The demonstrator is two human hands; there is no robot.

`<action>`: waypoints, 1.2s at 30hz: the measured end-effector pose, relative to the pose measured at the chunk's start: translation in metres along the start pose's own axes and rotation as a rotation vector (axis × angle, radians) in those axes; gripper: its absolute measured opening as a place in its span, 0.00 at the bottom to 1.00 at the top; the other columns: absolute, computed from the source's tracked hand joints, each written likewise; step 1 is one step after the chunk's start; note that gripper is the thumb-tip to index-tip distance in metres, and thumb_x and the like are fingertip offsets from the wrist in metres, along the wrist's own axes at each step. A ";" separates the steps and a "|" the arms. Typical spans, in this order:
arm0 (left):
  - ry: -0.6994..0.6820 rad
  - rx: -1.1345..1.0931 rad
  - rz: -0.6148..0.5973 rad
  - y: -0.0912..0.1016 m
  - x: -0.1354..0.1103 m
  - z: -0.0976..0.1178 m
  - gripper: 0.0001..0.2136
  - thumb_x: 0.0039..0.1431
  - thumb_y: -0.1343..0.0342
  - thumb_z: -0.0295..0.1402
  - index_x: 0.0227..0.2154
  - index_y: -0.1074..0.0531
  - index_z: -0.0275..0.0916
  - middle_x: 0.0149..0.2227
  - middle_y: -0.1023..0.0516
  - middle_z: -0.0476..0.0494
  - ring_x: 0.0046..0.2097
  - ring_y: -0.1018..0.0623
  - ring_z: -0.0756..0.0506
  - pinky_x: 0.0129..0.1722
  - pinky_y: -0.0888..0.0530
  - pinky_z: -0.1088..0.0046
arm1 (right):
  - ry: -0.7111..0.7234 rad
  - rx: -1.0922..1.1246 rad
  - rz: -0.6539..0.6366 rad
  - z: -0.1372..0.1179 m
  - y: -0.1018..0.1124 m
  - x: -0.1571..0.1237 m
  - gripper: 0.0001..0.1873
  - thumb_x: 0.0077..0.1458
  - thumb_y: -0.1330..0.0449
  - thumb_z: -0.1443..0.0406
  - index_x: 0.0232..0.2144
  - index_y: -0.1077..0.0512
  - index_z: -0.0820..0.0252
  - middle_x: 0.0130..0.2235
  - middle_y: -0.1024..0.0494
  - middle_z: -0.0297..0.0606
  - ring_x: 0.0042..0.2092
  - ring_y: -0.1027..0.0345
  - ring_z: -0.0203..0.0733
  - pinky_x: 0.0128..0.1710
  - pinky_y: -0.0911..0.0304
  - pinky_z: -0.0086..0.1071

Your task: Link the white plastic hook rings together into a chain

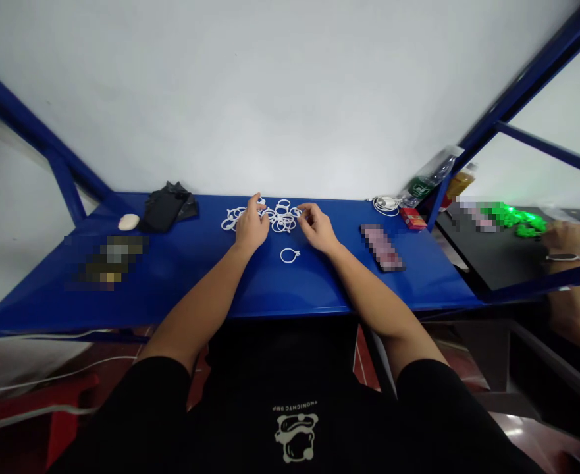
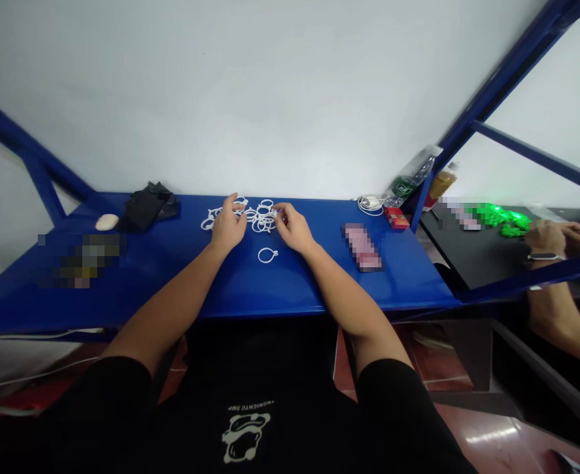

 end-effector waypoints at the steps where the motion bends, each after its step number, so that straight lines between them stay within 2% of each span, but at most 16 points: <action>1: -0.017 -0.031 -0.004 0.000 0.000 0.001 0.27 0.67 0.43 0.26 0.69 0.34 0.43 0.56 0.18 0.38 0.39 0.18 0.44 0.50 0.22 0.63 | -0.010 0.031 -0.006 -0.001 0.001 -0.001 0.15 0.68 0.43 0.60 0.55 0.32 0.57 0.35 0.25 0.32 0.31 0.35 0.37 0.36 0.36 0.33; 5: -0.217 -0.093 -0.112 -0.006 -0.009 0.019 0.17 0.71 0.44 0.33 0.60 0.25 0.41 0.51 0.17 0.40 0.40 0.18 0.45 0.49 0.21 0.65 | -0.028 0.162 -0.022 -0.006 -0.004 -0.002 0.21 0.64 0.41 0.62 0.58 0.34 0.56 0.33 0.27 0.29 0.31 0.35 0.36 0.35 0.37 0.32; 7: -0.317 -0.092 -0.153 -0.009 -0.016 0.030 0.18 0.72 0.45 0.33 0.61 0.25 0.40 0.51 0.18 0.40 0.44 0.17 0.44 0.52 0.22 0.64 | -0.028 0.216 -0.052 -0.009 -0.008 -0.002 0.23 0.62 0.41 0.63 0.59 0.34 0.56 0.33 0.27 0.29 0.31 0.35 0.35 0.35 0.36 0.31; 10: -0.380 -0.094 -0.163 -0.011 -0.024 0.040 0.20 0.72 0.46 0.32 0.63 0.27 0.39 0.54 0.18 0.38 0.49 0.17 0.42 0.55 0.22 0.62 | -0.025 0.247 -0.087 -0.013 -0.011 -0.003 0.24 0.60 0.41 0.65 0.58 0.33 0.56 0.33 0.27 0.29 0.31 0.34 0.35 0.35 0.36 0.31; 15: -0.376 -0.124 -0.176 -0.011 -0.024 0.042 0.15 0.71 0.44 0.34 0.56 0.21 0.39 0.50 0.15 0.39 0.45 0.16 0.43 0.51 0.21 0.65 | -0.033 0.209 -0.076 -0.016 -0.004 -0.004 0.23 0.58 0.42 0.67 0.56 0.31 0.58 0.31 0.28 0.28 0.31 0.34 0.35 0.35 0.35 0.31; 22: -0.351 -0.153 -0.133 -0.004 -0.023 0.042 0.12 0.67 0.41 0.32 0.50 0.19 0.40 0.39 0.15 0.44 0.37 0.18 0.46 0.45 0.21 0.67 | 0.044 -0.012 -0.049 -0.018 0.002 -0.004 0.16 0.64 0.45 0.66 0.52 0.26 0.58 0.35 0.23 0.34 0.32 0.31 0.37 0.37 0.35 0.32; 29: -0.293 -0.231 -0.200 -0.005 -0.023 0.040 0.06 0.59 0.39 0.28 0.38 0.19 0.40 0.33 0.15 0.48 0.33 0.18 0.47 0.38 0.22 0.71 | 0.090 -0.101 -0.137 -0.014 -0.006 -0.007 0.18 0.62 0.44 0.67 0.53 0.25 0.58 0.33 0.22 0.33 0.32 0.29 0.38 0.36 0.35 0.31; 36: -0.337 -0.167 -0.148 -0.004 -0.022 0.040 0.06 0.55 0.43 0.26 0.31 0.21 0.40 0.30 0.17 0.48 0.30 0.22 0.47 0.35 0.26 0.70 | 0.117 -0.081 -0.196 -0.021 -0.010 -0.008 0.18 0.59 0.42 0.68 0.51 0.25 0.59 0.32 0.21 0.31 0.30 0.31 0.35 0.36 0.37 0.29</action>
Point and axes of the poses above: each hand's wrist, its own x-axis towards the middle knuckle, its own y-axis out of the back of the hand, z = x × y, the point moved 5 cm from there along x, towards the middle knuckle
